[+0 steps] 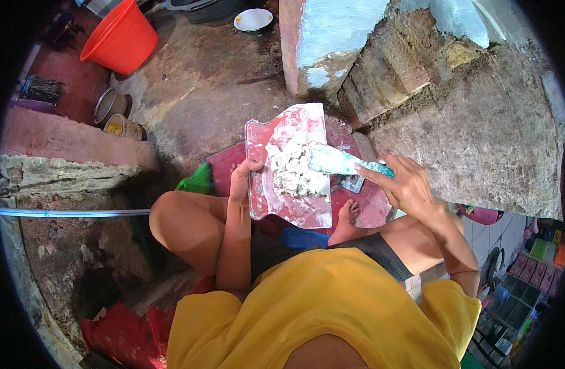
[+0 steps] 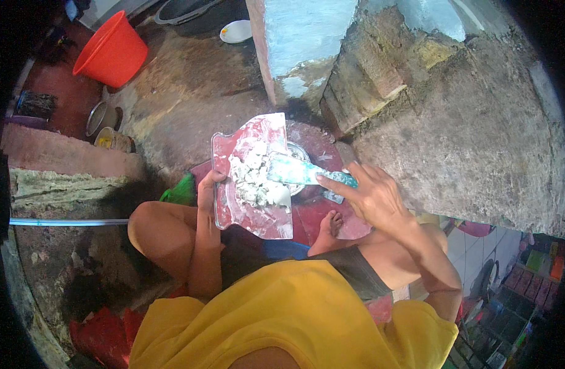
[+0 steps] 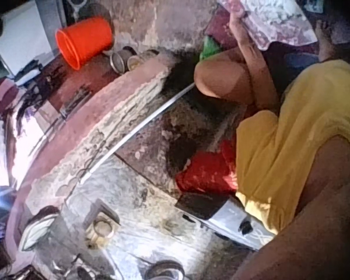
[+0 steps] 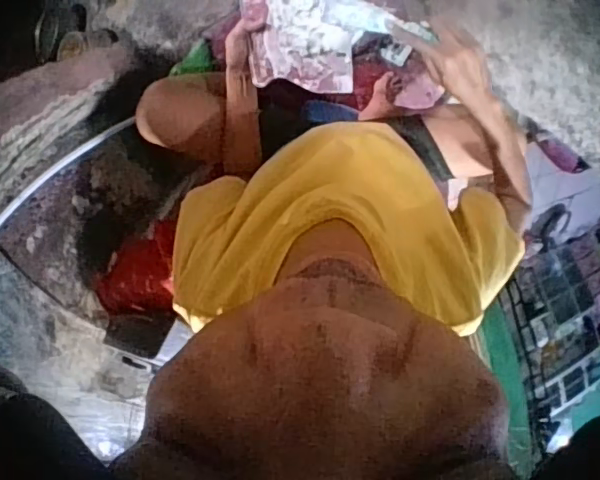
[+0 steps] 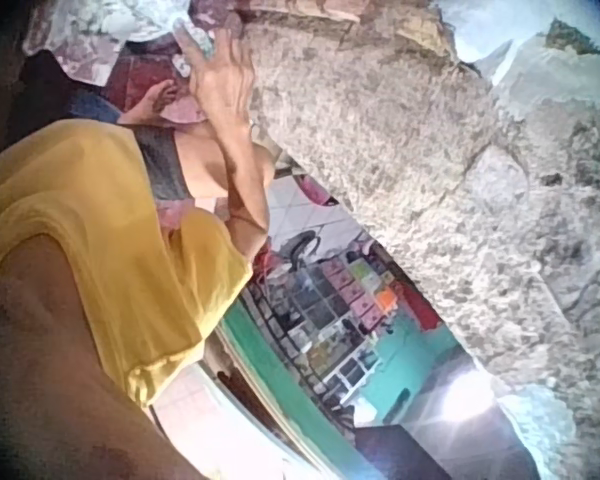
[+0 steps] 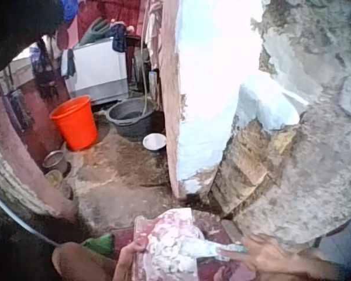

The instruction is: The person applies putty to a wall using a scraper, repeatedly taking putty from a small tray and smoothing it over a damaged area of the wall.

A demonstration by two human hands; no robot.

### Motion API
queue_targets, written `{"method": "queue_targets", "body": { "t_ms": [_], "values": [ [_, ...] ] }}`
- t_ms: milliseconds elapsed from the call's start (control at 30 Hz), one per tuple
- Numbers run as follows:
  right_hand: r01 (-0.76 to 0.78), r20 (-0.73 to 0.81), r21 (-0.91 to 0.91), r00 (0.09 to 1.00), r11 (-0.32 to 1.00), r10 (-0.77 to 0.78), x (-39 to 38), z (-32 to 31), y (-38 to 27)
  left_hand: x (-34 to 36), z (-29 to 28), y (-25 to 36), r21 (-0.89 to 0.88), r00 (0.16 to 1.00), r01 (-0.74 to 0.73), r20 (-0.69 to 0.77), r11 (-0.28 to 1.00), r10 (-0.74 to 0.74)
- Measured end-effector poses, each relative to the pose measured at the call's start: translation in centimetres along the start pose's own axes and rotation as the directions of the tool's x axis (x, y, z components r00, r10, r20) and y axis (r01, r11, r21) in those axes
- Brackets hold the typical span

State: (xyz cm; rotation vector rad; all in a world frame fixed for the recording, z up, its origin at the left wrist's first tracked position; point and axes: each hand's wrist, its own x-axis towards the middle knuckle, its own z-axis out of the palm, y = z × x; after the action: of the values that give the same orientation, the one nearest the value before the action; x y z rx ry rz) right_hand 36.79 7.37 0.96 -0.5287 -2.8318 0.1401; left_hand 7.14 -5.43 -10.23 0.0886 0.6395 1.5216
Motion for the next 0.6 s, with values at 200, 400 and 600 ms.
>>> {"method": "queue_targets", "body": {
  "t_ms": [200,400,600],
  "values": [
    [0.016,0.004,0.022,1.000,1.000,-0.016,0.0,-0.2,0.3,0.0,-0.3,-0.2,-0.099,0.997,0.033,0.071,0.995,-0.026],
    [0.032,-0.023,0.011,0.999,0.999,-0.032,-0.2,0.0,0.8,0.1,-0.6,-0.1,-0.154,0.997,0.041,0.077,0.987,-0.030],
    [0.005,-0.091,0.063,0.996,0.998,0.000,-1.1,1.5,1.2,-0.1,-0.7,0.1,-0.217,0.987,0.045,0.161,0.975,-0.010]
  ]
}}
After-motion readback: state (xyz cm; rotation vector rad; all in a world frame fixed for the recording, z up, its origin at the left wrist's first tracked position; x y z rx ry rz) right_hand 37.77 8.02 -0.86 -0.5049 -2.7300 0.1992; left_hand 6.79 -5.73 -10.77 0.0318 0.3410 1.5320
